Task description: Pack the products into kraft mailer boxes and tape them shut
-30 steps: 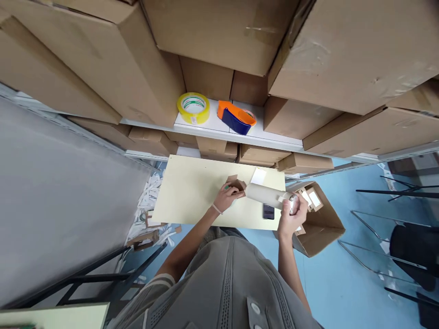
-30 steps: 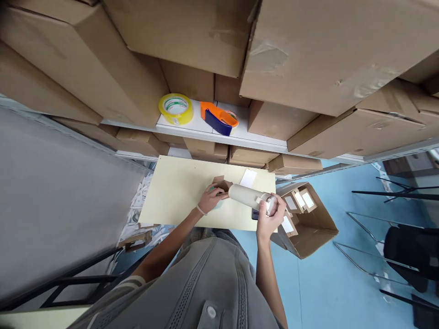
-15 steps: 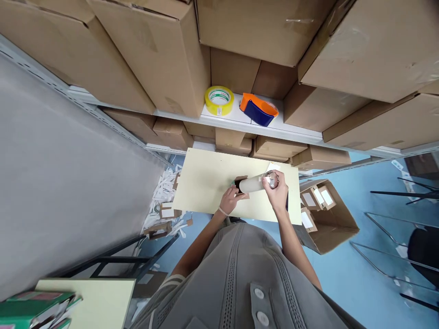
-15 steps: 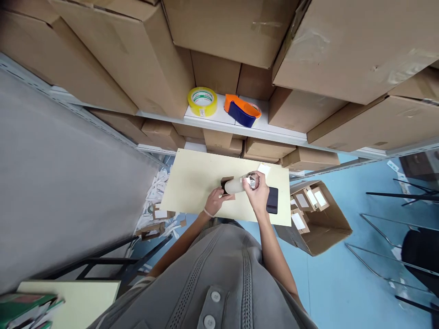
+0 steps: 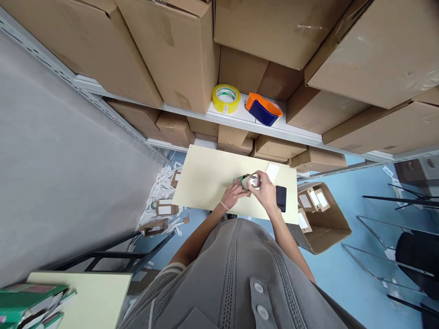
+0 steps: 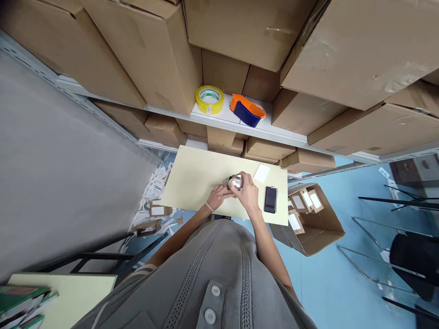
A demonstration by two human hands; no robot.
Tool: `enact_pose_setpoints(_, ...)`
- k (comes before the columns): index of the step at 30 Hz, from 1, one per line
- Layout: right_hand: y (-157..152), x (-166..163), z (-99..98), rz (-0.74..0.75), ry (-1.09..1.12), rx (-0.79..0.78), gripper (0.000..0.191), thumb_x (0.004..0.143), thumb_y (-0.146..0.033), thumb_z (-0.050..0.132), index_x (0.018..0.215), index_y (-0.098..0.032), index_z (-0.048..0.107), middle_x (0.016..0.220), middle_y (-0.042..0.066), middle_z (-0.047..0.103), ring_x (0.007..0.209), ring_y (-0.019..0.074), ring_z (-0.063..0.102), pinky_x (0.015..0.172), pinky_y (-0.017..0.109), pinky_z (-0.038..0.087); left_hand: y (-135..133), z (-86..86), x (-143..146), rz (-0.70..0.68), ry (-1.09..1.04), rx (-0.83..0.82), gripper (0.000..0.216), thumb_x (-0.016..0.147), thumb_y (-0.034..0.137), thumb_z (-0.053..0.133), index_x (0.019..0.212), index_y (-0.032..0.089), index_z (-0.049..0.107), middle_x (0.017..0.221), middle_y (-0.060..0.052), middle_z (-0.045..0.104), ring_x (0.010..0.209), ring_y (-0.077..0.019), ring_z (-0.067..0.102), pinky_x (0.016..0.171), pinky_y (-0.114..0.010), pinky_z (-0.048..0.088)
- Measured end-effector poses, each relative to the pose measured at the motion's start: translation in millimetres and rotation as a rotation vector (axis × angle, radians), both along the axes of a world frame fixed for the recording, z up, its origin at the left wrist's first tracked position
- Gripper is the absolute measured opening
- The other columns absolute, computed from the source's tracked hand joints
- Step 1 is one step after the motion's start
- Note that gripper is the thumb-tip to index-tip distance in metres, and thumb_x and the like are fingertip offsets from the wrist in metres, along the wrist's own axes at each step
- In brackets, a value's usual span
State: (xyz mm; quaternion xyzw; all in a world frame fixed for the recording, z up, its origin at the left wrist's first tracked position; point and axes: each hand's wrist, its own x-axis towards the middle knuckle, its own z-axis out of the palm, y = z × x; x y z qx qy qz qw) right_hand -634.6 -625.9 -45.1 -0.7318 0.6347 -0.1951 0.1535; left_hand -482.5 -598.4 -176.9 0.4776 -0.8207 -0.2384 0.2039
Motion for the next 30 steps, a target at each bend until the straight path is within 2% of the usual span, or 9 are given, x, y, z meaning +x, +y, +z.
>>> enact_pose_setpoints(4, -1, 14, -20.5, 0.053, 0.161, 0.086, 0.047, 0.086, -0.044, 0.052, 0.126, -0.02, 0.052, 0.118, 0.011, 0.056, 0.086, 0.0216, 0.062, 0.062, 0.028, 0.044, 0, 1.0, 0, 0.042, -0.005, -0.03, 0.042, 0.101, 0.024, 0.031, 0.108, 0.031, 0.071, 0.098, -0.007, 0.063, 0.103, -0.021, 0.053, 0.102, -0.041, 0.035)
enact_pose_setpoints(8, -5, 21, -44.7, 0.023, 0.314, 0.219, 0.045, 0.084, -0.044, 0.056, 0.122, -0.021, 0.054, 0.119, 0.01, 0.054, 0.081, 0.0199, 0.063, 0.062, 0.028, 0.043, 3, 1.1, 2, 0.062, -0.02, -0.032, 0.042, 0.1, 0.022, 0.032, 0.101, 0.03, 0.073, 0.09, -0.007, 0.062, 0.1, -0.0201, 0.054, 0.1, -0.04, 0.036)
enact_pose_setpoints(11, -9, 23, -56.5, -0.003, 0.351, 0.27, 0.043, 0.084, -0.045, 0.058, 0.12, -0.022, 0.055, 0.118, 0.009, 0.056, 0.087, 0.0224, 0.064, 0.066, 0.03, 0.045, 5, 0.4, 3, 0.068, -0.003, -0.042, 0.041, 0.099, 0.019, 0.035, 0.098, 0.031, 0.074, 0.087, -0.006, 0.061, 0.096, -0.0193, 0.054, 0.096, -0.039, 0.036)
enact_pose_setpoints(17, -11, 25, -58.5, -0.005, 0.309, 0.336, 0.041, 0.084, -0.041, 0.059, 0.121, -0.022, 0.054, 0.117, 0.011, 0.059, 0.097, 0.0267, 0.063, 0.073, 0.035, 0.047, 6, 3.1, 3, 0.108, -0.013, -0.056, 0.042, 0.098, 0.014, 0.036, 0.091, 0.027, 0.075, 0.084, -0.006, 0.059, 0.094, -0.0188, 0.054, 0.094, -0.037, 0.036)
enact_pose_setpoints(22, -2, 5, -51.8, 0.081, 0.031, 0.229, 0.04, 0.088, -0.042, 0.053, 0.124, -0.027, 0.055, 0.126, 0.007, 0.056, 0.096, 0.0219, 0.062, 0.072, 0.031, 0.047, 6, 6.6, 2, 0.207, 0.064, 0.011, 0.033, 0.095, 0.016, 0.044, 0.098, 0.03, 0.074, 0.09, -0.005, 0.057, 0.099, -0.0183, 0.054, 0.092, -0.034, 0.04)
enact_pose_setpoints(24, 4, -9, -54.1, -0.017, -0.082, 0.166, 0.038, 0.089, -0.044, 0.047, 0.12, -0.025, 0.058, 0.126, 0.008, 0.056, 0.086, 0.0184, 0.062, 0.072, 0.03, 0.046, 1, 9.3, 1, 0.267, 0.135, 0.019, 0.025, 0.092, 0.02, 0.053, 0.108, 0.029, 0.07, 0.106, -0.006, 0.057, 0.11, -0.0204, 0.052, 0.097, -0.036, 0.04)
enact_pose_setpoints(26, 10, -22, -61.9, -0.229, -0.201, 0.163, 0.042, 0.088, -0.048, 0.044, 0.114, -0.019, 0.06, 0.123, 0.011, 0.058, 0.075, 0.0166, 0.06, 0.072, 0.031, 0.046, -9, 13.2, 1, 0.302, 0.221, 0.015, 0.039, 0.086, 0.026, 0.064, 0.126, 0.024, 0.06, 0.129, -0.011, 0.052, 0.125, -0.0247, 0.045, 0.105, -0.039, 0.037)
enact_pose_setpoints(28, 16, -33, -73.6, -0.437, -0.355, 0.28, 0.046, 0.086, -0.053, 0.041, 0.107, -0.016, 0.06, 0.115, 0.013, 0.063, 0.071, 0.017, 0.059, 0.069, 0.031, 0.046, -22, 17.6, 1, 0.283, 0.293, 0.036, 0.067, 0.082, 0.031, 0.069, 0.142, 0.018, 0.042, 0.145, -0.016, 0.042, 0.135, -0.0284, 0.038, 0.111, -0.044, 0.03)
enact_pose_setpoints(30, 22, -40, -86.2, -0.541, -0.476, 0.439, 0.049, 0.086, -0.057, 0.036, 0.098, -0.015, 0.06, 0.099, 0.014, 0.068, 0.067, 0.0187, 0.06, 0.062, 0.031, 0.047, -34, 20.8, 2, 0.23, 0.323, 0.097, 0.077, 0.083, 0.031, 0.068, 0.147, 0.016, 0.03, 0.148, -0.016, 0.042, 0.137, -0.0289, 0.037, 0.115, -0.048, 0.024)
